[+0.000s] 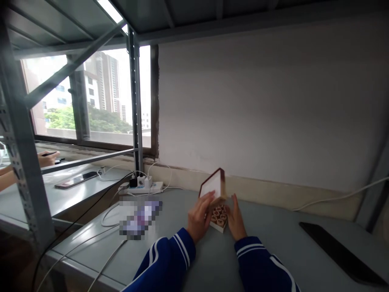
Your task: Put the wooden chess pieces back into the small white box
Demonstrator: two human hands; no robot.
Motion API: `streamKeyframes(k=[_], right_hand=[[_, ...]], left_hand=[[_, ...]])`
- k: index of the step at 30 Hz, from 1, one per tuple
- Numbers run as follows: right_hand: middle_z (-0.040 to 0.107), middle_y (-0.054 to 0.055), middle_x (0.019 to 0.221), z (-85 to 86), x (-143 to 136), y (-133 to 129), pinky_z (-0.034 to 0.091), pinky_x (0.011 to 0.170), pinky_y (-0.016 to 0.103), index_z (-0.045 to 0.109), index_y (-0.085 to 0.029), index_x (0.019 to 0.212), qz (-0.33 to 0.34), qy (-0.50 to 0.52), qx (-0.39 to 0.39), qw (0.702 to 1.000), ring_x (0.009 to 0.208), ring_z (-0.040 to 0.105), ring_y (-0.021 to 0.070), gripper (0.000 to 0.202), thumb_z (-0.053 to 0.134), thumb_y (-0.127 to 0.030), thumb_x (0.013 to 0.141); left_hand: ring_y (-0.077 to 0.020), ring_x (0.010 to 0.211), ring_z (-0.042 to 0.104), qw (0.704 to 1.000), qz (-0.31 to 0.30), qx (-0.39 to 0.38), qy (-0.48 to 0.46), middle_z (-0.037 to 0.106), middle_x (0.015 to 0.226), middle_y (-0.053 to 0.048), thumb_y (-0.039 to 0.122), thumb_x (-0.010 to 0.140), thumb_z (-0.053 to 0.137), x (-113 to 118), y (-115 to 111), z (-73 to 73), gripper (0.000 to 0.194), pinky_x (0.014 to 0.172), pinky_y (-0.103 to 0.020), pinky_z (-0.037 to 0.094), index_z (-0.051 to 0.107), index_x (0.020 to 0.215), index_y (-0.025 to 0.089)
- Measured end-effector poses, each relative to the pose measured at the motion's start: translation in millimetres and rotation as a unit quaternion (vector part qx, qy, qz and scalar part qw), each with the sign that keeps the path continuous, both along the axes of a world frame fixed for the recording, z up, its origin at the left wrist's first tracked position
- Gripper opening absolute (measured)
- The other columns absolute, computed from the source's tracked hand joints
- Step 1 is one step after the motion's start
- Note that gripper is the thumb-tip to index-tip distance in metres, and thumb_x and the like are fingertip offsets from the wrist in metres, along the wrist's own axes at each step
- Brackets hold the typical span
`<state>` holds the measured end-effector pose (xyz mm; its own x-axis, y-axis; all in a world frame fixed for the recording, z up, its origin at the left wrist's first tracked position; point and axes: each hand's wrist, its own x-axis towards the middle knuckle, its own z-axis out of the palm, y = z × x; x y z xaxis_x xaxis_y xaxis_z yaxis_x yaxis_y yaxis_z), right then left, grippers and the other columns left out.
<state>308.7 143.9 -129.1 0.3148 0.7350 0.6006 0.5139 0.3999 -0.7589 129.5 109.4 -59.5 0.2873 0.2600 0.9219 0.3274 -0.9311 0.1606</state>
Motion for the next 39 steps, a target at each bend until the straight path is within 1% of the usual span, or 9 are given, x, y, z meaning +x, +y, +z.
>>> streamKeyframes(k=[4,8,14,18,21,26,30,35,39], right_hand=[[0.028,0.011,0.138,-9.2,12,10,0.019,0.105,0.038,0.013,-0.017,0.138,-0.005,-0.016,-0.089,0.996,0.126,0.027,0.0213,0.073,0.032,-0.056,0.080],[0.043,0.014,0.128,-7.8,17,12,0.027,0.100,0.041,0.033,-0.014,0.131,0.011,-0.049,-0.163,0.985,0.117,0.041,0.0234,0.060,0.033,-0.049,0.082],[0.056,0.007,0.114,-2.2,19,12,0.035,0.095,0.035,0.055,-0.018,0.110,-0.004,-0.065,-0.159,0.985,0.106,0.050,0.0194,0.037,0.038,-0.034,0.081],[0.061,0.007,0.106,-1.8,24,16,0.037,0.093,0.036,0.059,-0.017,0.102,0.001,-0.059,-0.161,0.985,0.101,0.053,0.0201,0.032,0.045,-0.032,0.078],[0.061,0.007,0.107,-1.0,29,19,0.038,0.093,0.035,0.060,-0.016,0.103,0.031,-0.051,-0.159,0.985,0.100,0.054,0.0198,0.034,0.050,-0.033,0.075],[0.062,0.007,0.105,3.3,32,19,0.039,0.093,0.035,0.062,-0.017,0.101,0.101,-0.041,-0.160,0.981,0.099,0.056,0.0198,0.036,0.055,-0.038,0.072],[0.063,0.007,0.105,5.0,32,15,0.041,0.091,0.034,0.063,-0.017,0.100,0.161,-0.030,-0.170,0.972,0.098,0.057,0.0197,0.041,0.058,-0.043,0.069],[0.059,0.007,0.111,4.8,37,11,0.037,0.096,0.036,0.061,-0.017,0.106,0.200,-0.027,-0.192,0.960,0.103,0.054,0.0208,0.050,0.059,-0.048,0.067],[0.060,0.008,0.110,12.9,41,4,0.037,0.096,0.037,0.062,-0.017,0.104,0.233,-0.022,-0.229,0.945,0.104,0.053,0.0222,0.053,0.061,-0.052,0.064]], left_hand=[[-0.0171,0.125,0.025,0.984,0.171,-0.021,0.032,0.038,0.132,-0.003,0.006,0.083,0.032,-14,29,-1.4,0.053,0.104,-0.037,0.028,0.028,0.133,0.023],[-0.0233,0.126,0.023,0.946,0.298,-0.055,0.110,0.037,0.132,-0.006,0.001,0.075,0.039,-26,55,-17.4,0.056,0.105,-0.048,0.013,0.039,0.127,0.022],[-0.0315,0.127,0.017,0.902,0.357,-0.152,0.191,0.035,0.132,-0.015,0.010,0.073,0.045,-29,64,-40.5,0.038,0.100,-0.059,-0.002,0.055,0.109,0.013],[-0.0314,0.125,0.020,0.921,0.306,-0.201,0.131,0.031,0.134,-0.017,0.014,0.074,0.044,-18,66,-37.7,0.042,0.100,-0.058,0.004,0.050,0.116,0.009],[-0.0202,0.120,0.032,0.960,0.150,-0.216,0.097,0.038,0.130,-0.010,0.012,0.081,0.034,-8,77,-33.8,0.040,0.103,-0.038,0.021,0.048,0.118,0.011],[-0.0189,0.101,0.051,0.924,-0.056,-0.357,0.127,0.056,0.111,-0.011,0.034,0.089,0.029,1,102,-40.1,0.040,0.092,-0.031,0.037,0.053,0.110,0.010],[-0.0193,0.093,0.054,0.919,-0.052,-0.376,0.108,0.060,0.099,-0.010,0.037,0.089,0.028,3,109,-46.0,0.041,0.088,-0.031,0.039,0.058,0.100,0.010],[-0.0179,0.113,0.042,0.902,-0.044,-0.423,0.073,0.046,0.123,-0.013,0.031,0.088,0.033,3,98,-46.7,0.043,0.099,-0.029,0.029,0.039,0.125,0.008],[-0.0182,0.111,0.044,0.882,-0.064,-0.454,0.113,0.049,0.121,-0.011,0.031,0.087,0.036,-7,79,-44.7,0.040,0.097,-0.027,0.031,0.045,0.120,0.010]])
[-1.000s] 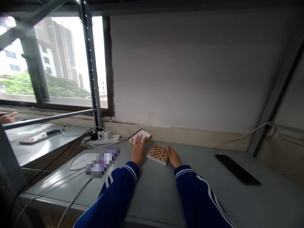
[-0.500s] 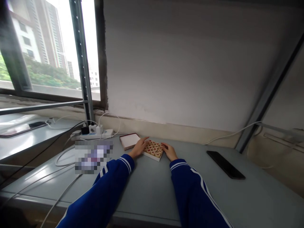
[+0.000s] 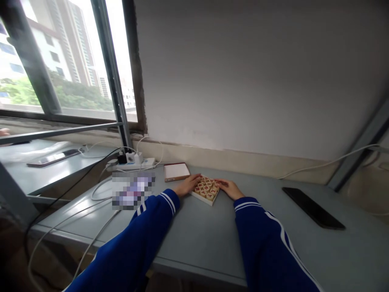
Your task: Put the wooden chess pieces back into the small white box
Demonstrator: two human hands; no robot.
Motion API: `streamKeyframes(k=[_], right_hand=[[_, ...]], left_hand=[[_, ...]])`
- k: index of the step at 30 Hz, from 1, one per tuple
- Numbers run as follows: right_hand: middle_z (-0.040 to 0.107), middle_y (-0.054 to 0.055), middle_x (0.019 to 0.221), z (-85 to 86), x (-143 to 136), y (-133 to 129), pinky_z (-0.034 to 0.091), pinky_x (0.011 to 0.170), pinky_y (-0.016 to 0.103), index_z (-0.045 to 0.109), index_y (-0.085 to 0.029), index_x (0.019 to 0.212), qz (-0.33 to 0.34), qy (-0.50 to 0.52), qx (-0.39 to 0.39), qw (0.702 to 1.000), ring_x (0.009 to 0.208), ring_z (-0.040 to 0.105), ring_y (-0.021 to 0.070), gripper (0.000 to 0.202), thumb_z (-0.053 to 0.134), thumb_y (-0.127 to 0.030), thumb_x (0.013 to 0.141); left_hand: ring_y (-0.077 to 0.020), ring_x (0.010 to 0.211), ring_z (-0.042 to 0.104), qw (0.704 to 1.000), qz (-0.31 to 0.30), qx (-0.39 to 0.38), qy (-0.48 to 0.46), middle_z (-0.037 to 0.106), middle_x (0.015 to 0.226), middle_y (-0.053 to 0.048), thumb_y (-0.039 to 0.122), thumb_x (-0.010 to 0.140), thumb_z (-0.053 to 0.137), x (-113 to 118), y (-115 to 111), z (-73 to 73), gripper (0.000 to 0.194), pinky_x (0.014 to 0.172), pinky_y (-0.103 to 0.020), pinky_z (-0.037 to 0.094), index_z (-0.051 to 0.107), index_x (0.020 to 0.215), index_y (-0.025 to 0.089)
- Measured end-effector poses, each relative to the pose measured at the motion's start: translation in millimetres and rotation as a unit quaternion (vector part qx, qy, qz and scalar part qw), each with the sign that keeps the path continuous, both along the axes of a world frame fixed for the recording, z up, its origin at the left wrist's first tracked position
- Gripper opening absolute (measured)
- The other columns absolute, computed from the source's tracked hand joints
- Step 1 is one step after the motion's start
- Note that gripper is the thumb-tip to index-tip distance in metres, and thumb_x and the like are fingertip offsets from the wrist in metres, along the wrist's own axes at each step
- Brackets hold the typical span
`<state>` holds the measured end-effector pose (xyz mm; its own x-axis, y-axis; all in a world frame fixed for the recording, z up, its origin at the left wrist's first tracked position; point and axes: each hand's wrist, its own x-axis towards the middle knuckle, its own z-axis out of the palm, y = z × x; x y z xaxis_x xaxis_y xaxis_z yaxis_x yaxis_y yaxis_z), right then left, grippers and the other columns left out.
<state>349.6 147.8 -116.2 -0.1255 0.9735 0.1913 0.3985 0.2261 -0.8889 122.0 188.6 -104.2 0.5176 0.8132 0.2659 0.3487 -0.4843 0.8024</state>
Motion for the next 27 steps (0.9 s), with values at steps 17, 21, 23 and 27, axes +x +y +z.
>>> streamKeyframes(k=[17,21,23,27], right_hand=[[0.068,0.008,0.087,28.2,-8,-31,0.047,0.082,0.034,0.067,-0.015,0.087,-0.017,-0.106,-0.031,0.994,0.085,0.061,0.0231,0.036,0.067,-0.039,0.060],[0.067,0.007,0.087,33.1,-11,-35,0.046,0.082,0.033,0.068,-0.017,0.083,-0.044,-0.165,0.021,0.985,0.085,0.060,0.0228,0.030,0.066,-0.039,0.061],[0.067,0.006,0.087,34.7,-12,-37,0.045,0.083,0.033,0.068,-0.018,0.081,-0.053,-0.184,0.034,0.981,0.085,0.060,0.0230,0.029,0.066,-0.040,0.062],[0.067,0.006,0.085,33.5,-12,-39,0.045,0.083,0.033,0.067,-0.017,0.080,-0.051,-0.193,0.048,0.979,0.084,0.060,0.0225,0.028,0.064,-0.040,0.063]], left_hand=[[-0.0184,0.102,0.051,0.986,-0.012,0.121,0.112,0.056,0.112,-0.007,0.024,0.086,0.037,-21,-6,-0.9,0.034,0.092,-0.027,0.037,0.054,0.114,0.013],[-0.0177,0.095,0.054,0.986,-0.014,0.120,0.111,0.058,0.108,-0.006,0.027,0.085,0.040,-22,-1,-5.8,0.035,0.085,-0.026,0.041,0.054,0.115,0.016],[-0.0176,0.089,0.055,0.986,-0.009,0.116,0.116,0.060,0.104,-0.005,0.029,0.084,0.042,-23,1,-6.7,0.036,0.080,-0.026,0.043,0.053,0.116,0.018],[-0.0174,0.083,0.056,0.985,-0.010,0.117,0.126,0.062,0.095,-0.005,0.030,0.083,0.041,-23,1,-5.1,0.034,0.073,-0.025,0.043,0.055,0.113,0.018]])
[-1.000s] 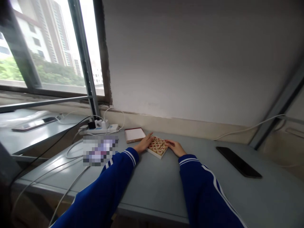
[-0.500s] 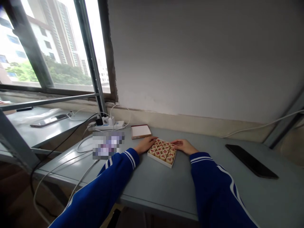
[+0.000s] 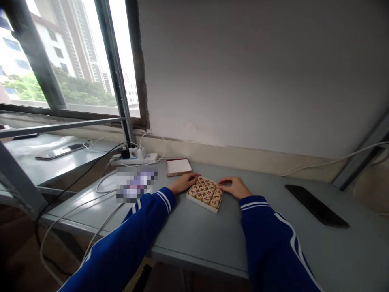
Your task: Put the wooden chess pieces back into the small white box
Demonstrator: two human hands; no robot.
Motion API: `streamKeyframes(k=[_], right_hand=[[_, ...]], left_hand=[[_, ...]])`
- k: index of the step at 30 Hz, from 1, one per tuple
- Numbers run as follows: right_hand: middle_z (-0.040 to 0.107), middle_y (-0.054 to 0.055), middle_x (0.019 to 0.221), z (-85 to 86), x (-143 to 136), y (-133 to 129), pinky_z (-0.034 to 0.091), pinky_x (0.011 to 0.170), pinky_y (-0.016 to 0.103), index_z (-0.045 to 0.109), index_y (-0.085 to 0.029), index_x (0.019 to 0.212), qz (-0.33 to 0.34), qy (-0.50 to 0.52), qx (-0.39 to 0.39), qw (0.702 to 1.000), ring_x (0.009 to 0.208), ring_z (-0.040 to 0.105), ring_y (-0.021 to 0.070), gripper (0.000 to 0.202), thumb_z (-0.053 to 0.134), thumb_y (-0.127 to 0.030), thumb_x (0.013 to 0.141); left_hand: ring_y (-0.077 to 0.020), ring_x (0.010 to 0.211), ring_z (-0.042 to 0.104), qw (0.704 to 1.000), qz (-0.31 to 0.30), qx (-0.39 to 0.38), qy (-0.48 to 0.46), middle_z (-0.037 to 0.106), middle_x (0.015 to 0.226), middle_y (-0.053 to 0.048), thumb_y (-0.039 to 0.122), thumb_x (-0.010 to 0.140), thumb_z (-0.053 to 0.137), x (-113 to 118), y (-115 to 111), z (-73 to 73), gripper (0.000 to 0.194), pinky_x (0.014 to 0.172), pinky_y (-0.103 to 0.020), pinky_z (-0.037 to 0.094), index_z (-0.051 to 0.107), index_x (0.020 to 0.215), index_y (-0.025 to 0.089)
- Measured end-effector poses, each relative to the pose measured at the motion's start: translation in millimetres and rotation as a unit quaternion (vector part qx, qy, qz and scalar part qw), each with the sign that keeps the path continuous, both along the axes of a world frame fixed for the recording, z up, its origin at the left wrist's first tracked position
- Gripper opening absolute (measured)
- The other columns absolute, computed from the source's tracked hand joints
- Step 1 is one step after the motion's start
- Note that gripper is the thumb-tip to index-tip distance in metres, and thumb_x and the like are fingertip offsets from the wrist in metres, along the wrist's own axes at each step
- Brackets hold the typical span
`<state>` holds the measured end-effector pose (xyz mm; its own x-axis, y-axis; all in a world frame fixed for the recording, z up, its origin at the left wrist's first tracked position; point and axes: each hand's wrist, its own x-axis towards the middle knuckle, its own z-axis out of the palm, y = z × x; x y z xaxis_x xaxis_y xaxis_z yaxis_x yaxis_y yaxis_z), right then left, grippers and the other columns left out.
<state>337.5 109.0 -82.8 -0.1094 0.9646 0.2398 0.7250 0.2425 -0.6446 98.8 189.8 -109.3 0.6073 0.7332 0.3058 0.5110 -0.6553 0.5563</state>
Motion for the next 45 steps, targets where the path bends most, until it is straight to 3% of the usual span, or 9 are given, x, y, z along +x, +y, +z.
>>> streamKeyframes(k=[5,8,20,28,35,40,45], right_hand=[[0.064,0.007,0.096,-5.0,-1,1,0.046,0.080,0.033,0.065,-0.018,0.088,0.022,-0.007,0.026,0.999,0.084,0.060,0.0207,0.032,0.061,-0.040,0.066],[0.060,0.008,0.104,-5.8,-3,3,0.044,0.084,0.034,0.067,-0.019,0.082,0.027,-0.026,0.070,0.997,0.087,0.058,0.0212,0.027,0.061,-0.039,0.066],[0.065,0.006,0.088,-6.1,-1,4,0.048,0.076,0.032,0.066,-0.018,0.078,0.003,-0.003,0.054,0.999,0.076,0.059,0.0197,0.028,0.065,-0.040,0.061],[0.063,0.007,0.096,-7.5,0,3,0.048,0.071,0.031,0.065,-0.018,0.082,-0.005,0.013,0.014,1.000,0.076,0.059,0.0192,0.030,0.064,-0.041,0.062],[0.064,0.006,0.089,-1.8,-5,-2,0.046,0.075,0.030,0.066,-0.019,0.078,0.028,-0.033,0.082,0.996,0.078,0.058,0.0196,0.025,0.060,-0.041,0.066],[0.065,0.005,0.087,-0.8,-5,-5,0.046,0.076,0.031,0.066,-0.020,0.082,0.005,-0.044,0.049,0.998,0.080,0.059,0.0205,0.025,0.061,-0.038,0.066],[0.065,0.006,0.087,0.3,-7,-7,0.045,0.076,0.031,0.066,-0.020,0.082,0.002,-0.062,0.070,0.996,0.080,0.059,0.0213,0.025,0.059,-0.039,0.067]], left_hand=[[-0.0166,0.078,0.056,1.000,0.017,0.002,-0.003,0.062,0.087,-0.004,0.028,0.081,0.043,0,-1,0.8,0.031,0.072,-0.025,0.043,0.057,0.106,0.017],[-0.0157,0.079,0.056,1.000,0.015,-0.006,-0.016,0.062,0.089,-0.004,0.025,0.081,0.042,0,-1,0.7,0.029,0.074,-0.024,0.042,0.057,0.104,0.016],[-0.0150,0.077,0.055,1.000,0.020,-0.007,-0.022,0.062,0.086,-0.004,0.025,0.079,0.044,-1,1,-1.2,0.029,0.073,-0.024,0.042,0.058,0.102,0.015],[-0.0147,0.074,0.055,0.999,0.010,-0.016,-0.027,0.061,0.084,-0.004,0.024,0.078,0.043,-1,-2,1.9,0.029,0.070,-0.023,0.042,0.058,0.101,0.014],[-0.0145,0.075,0.055,0.999,0.007,-0.027,-0.033,0.061,0.083,-0.004,0.027,0.079,0.045,-2,-1,-0.2,0.030,0.068,-0.022,0.043,0.057,0.103,0.015],[-0.0142,0.074,0.055,0.999,0.001,-0.029,-0.043,0.061,0.082,-0.003,0.027,0.078,0.045,-2,1,-2.7,0.030,0.067,-0.022,0.043,0.057,0.103,0.015],[-0.0141,0.073,0.055,0.999,0.004,-0.025,-0.045,0.061,0.082,-0.003,0.027,0.079,0.045,-2,0,-2.8,0.029,0.066,-0.022,0.043,0.058,0.102,0.015]])
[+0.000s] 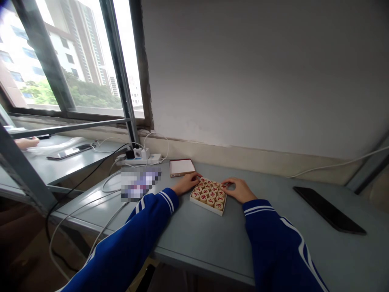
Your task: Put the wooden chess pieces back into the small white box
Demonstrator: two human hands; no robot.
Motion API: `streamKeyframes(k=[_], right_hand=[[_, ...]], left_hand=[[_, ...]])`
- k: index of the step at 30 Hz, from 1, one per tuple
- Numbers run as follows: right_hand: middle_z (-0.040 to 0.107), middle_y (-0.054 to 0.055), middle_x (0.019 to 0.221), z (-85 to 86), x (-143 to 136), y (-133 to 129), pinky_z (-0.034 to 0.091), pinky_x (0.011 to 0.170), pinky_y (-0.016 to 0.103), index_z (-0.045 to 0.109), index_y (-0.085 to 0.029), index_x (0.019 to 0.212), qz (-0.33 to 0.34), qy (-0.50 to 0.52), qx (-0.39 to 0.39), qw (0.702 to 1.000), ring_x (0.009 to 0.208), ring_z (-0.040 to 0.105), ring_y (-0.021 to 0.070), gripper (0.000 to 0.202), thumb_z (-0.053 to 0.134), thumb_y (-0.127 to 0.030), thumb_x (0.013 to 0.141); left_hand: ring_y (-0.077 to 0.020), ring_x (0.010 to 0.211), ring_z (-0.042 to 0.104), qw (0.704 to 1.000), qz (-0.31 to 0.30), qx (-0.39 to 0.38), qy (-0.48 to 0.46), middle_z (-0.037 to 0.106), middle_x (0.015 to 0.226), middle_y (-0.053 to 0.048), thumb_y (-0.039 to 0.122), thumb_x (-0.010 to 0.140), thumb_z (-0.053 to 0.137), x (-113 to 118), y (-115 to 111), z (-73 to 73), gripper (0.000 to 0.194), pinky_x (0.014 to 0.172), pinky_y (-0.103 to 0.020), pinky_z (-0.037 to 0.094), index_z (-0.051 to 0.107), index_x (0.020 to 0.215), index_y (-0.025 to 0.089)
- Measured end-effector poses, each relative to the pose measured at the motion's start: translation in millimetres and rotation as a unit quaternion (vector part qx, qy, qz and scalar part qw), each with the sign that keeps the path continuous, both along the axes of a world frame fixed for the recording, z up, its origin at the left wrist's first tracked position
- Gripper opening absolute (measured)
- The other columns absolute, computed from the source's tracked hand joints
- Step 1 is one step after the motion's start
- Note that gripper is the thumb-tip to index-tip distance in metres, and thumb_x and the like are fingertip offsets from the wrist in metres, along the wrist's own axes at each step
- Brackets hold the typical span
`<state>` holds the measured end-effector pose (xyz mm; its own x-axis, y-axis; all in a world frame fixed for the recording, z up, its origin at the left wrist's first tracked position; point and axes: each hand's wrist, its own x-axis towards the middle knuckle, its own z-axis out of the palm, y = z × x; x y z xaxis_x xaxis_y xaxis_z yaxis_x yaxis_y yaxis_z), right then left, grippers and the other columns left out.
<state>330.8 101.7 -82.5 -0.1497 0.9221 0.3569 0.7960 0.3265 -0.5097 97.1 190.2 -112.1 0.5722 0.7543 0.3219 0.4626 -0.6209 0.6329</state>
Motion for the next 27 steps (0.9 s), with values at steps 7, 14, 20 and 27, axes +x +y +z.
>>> streamKeyframes(k=[7,14,20,27], right_hand=[[0.066,0.005,0.082,2.2,-2.8,-2.4,0.046,0.075,0.028,0.065,-0.019,0.078,-0.013,0.034,-0.014,0.999,0.079,0.060,0.0202,0.023,0.061,-0.038,0.065],[0.066,0.004,0.082,6.2,-4.0,-5.3,0.046,0.076,0.030,0.066,-0.020,0.080,-0.002,-0.003,-0.006,1.000,0.081,0.060,0.0211,0.023,0.058,-0.037,0.068],[0.067,0.004,0.082,6.2,-2.5,-4.9,0.046,0.077,0.030,0.063,-0.019,0.083,-0.008,0.036,0.006,0.999,0.081,0.061,0.0203,0.025,0.061,-0.038,0.066],[0.065,0.005,0.084,-0.1,4.4,-1.3,0.044,0.078,0.031,0.063,-0.019,0.086,0.032,0.045,-0.007,0.998,0.081,0.058,0.0195,0.029,0.061,-0.040,0.067]], left_hand=[[-0.0140,0.073,0.054,1.000,0.005,0.014,0.014,0.061,0.080,-0.003,0.025,0.079,0.044,0.6,0.3,0.9,0.029,0.067,-0.022,0.042,0.058,0.102,0.015],[-0.0135,0.071,0.054,1.000,-0.001,0.014,0.001,0.061,0.079,-0.002,0.026,0.078,0.044,0.4,2.1,-1.8,0.028,0.065,-0.022,0.041,0.058,0.101,0.016],[-0.0137,0.072,0.054,1.000,0.003,0.008,0.006,0.061,0.079,-0.002,0.025,0.078,0.045,0.5,0.2,0.7,0.028,0.065,-0.022,0.040,0.058,0.101,0.016],[-0.0136,0.069,0.054,1.000,0.012,0.018,0.012,0.060,0.075,-0.002,0.024,0.079,0.046,0.6,-1.3,2.4,0.027,0.064,-0.022,0.040,0.059,0.101,0.015]])
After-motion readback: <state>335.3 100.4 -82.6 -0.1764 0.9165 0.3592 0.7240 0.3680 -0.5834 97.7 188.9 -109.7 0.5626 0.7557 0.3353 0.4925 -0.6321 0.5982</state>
